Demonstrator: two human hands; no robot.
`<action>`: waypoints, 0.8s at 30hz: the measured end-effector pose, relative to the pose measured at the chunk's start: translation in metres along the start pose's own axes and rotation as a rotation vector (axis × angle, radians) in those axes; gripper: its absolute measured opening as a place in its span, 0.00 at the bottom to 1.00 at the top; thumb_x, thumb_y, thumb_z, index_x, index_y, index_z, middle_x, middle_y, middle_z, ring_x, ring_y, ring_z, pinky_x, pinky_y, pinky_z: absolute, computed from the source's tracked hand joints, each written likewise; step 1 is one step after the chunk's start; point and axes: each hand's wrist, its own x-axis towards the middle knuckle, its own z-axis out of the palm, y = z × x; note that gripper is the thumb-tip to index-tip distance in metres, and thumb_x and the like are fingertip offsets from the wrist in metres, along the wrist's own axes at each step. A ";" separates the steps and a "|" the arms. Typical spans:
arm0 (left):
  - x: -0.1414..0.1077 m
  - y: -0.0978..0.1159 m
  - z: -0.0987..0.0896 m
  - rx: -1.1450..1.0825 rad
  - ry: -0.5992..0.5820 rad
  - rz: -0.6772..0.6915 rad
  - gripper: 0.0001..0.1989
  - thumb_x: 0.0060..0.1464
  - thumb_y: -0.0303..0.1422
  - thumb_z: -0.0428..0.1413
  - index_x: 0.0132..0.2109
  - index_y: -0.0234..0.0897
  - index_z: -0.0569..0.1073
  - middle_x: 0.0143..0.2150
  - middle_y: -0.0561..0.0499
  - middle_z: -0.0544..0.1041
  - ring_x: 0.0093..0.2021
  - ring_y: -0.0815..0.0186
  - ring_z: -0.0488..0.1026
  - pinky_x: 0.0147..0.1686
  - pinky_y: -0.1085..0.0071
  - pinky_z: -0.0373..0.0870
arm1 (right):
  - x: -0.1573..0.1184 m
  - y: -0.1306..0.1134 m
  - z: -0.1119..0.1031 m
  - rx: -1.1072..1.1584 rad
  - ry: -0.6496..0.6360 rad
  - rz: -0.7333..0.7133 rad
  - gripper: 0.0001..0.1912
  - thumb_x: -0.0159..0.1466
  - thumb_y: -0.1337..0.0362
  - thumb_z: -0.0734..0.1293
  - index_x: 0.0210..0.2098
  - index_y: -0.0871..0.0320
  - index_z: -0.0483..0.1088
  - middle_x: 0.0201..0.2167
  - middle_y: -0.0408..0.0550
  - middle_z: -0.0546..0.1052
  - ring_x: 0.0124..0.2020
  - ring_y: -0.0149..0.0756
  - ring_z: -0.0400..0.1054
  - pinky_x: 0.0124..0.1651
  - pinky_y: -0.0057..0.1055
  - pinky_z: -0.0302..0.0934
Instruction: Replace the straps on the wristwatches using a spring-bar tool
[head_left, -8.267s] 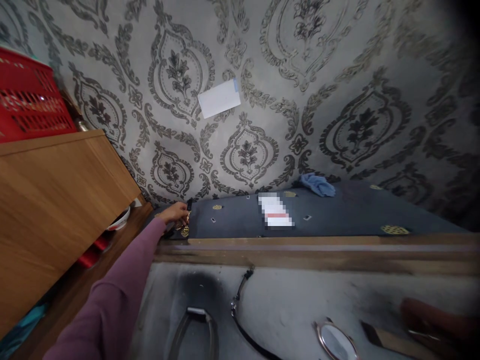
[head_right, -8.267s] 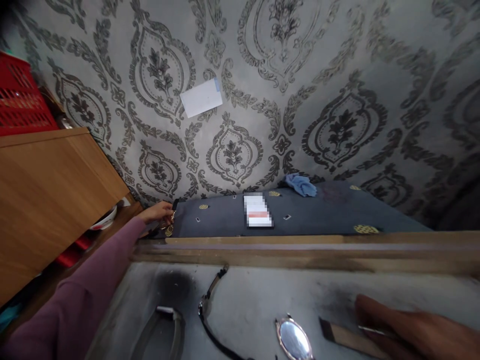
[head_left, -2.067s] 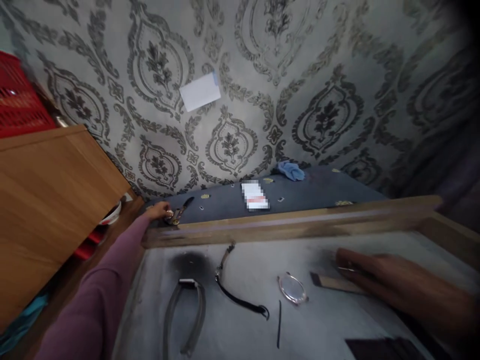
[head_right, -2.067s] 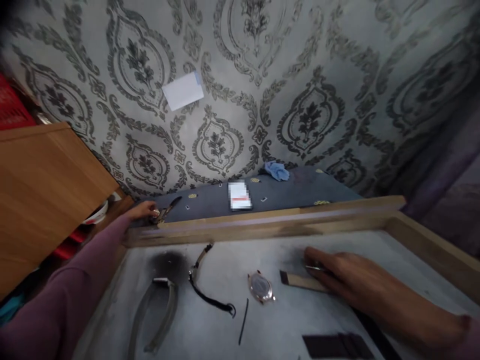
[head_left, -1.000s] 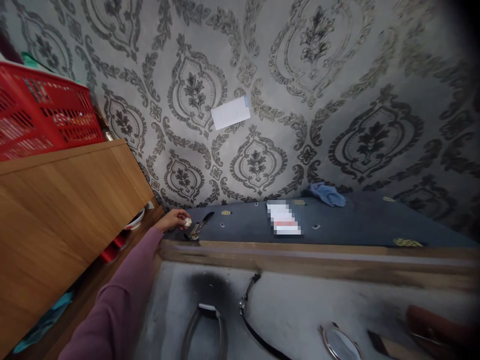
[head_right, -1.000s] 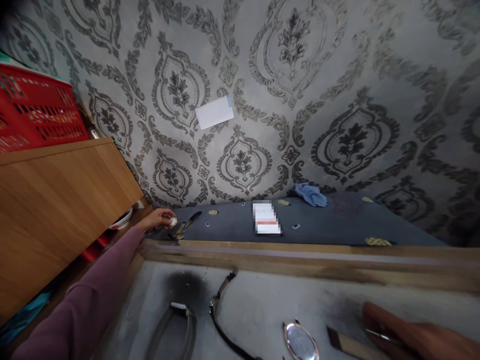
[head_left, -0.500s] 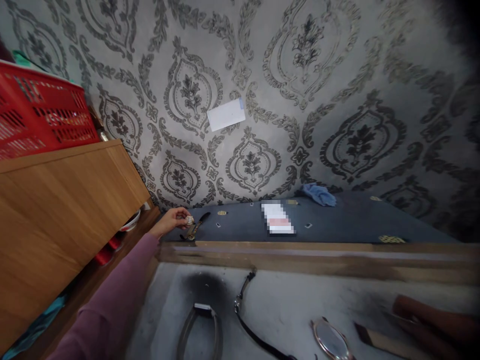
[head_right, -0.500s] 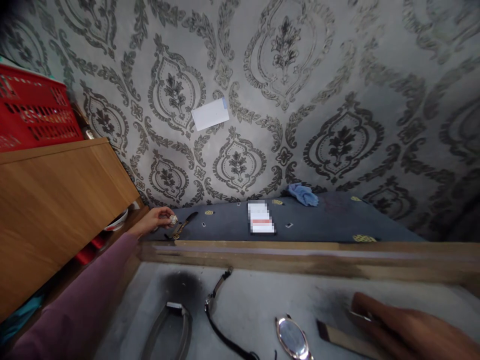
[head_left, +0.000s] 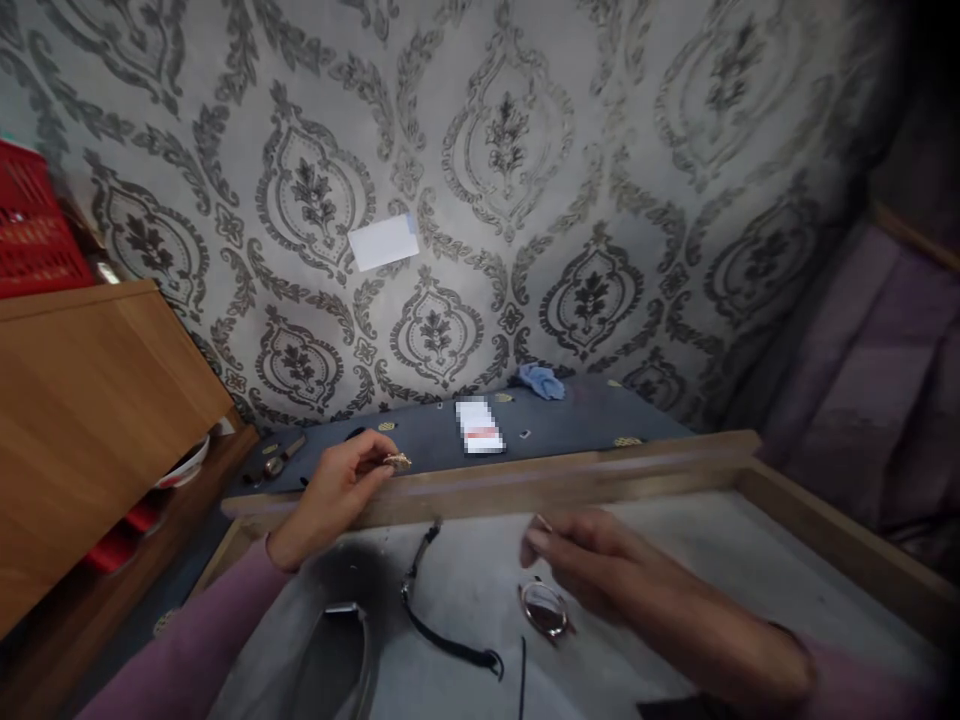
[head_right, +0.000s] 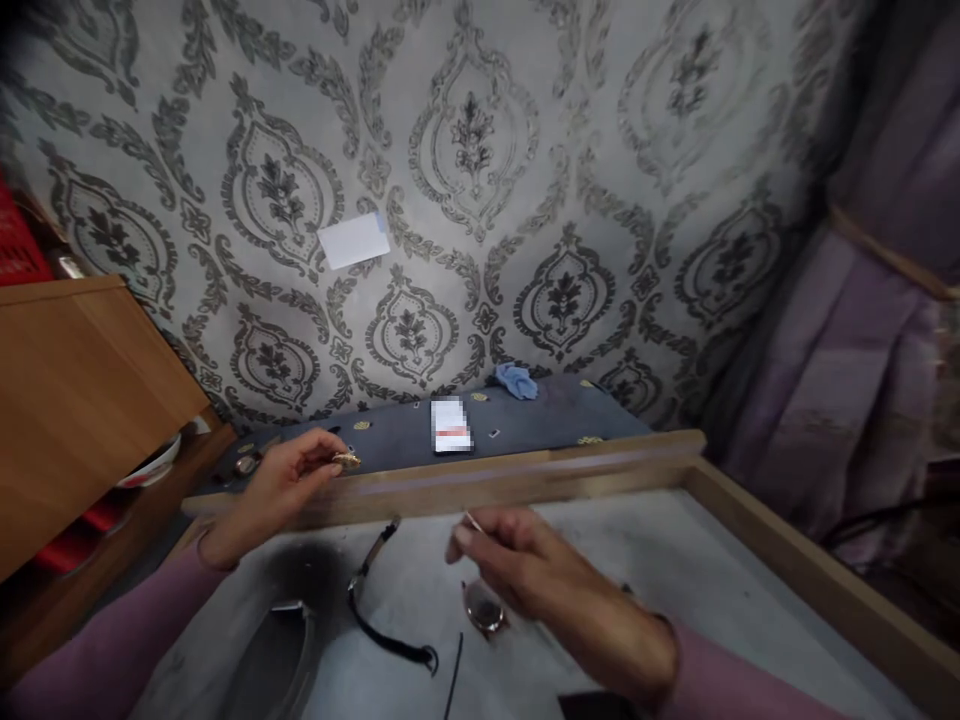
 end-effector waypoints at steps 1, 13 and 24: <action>-0.003 0.004 0.003 0.042 0.004 0.022 0.04 0.57 0.29 0.53 0.39 0.36 0.71 0.37 0.50 0.75 0.40 0.65 0.73 0.41 0.71 0.68 | 0.004 -0.003 0.006 0.085 -0.074 0.033 0.25 0.53 0.41 0.67 0.31 0.59 0.70 0.14 0.33 0.50 0.16 0.24 0.41 0.18 0.22 0.41; -0.022 0.025 0.009 0.351 0.045 0.387 0.09 0.59 0.20 0.50 0.43 0.37 0.69 0.37 0.52 0.75 0.39 0.70 0.73 0.39 0.76 0.68 | 0.058 -0.042 0.059 0.533 -0.322 0.223 0.21 0.72 0.62 0.53 0.26 0.62 0.64 0.13 0.30 0.47 0.15 0.22 0.32 0.16 0.18 0.28; -0.035 0.016 0.006 0.221 0.106 0.275 0.15 0.56 0.19 0.50 0.47 0.39 0.69 0.49 0.48 0.76 0.50 0.67 0.73 0.52 0.70 0.69 | 0.061 -0.039 0.073 0.623 -0.326 0.169 0.12 0.65 0.67 0.63 0.25 0.59 0.59 0.13 0.30 0.49 0.15 0.21 0.32 0.16 0.19 0.27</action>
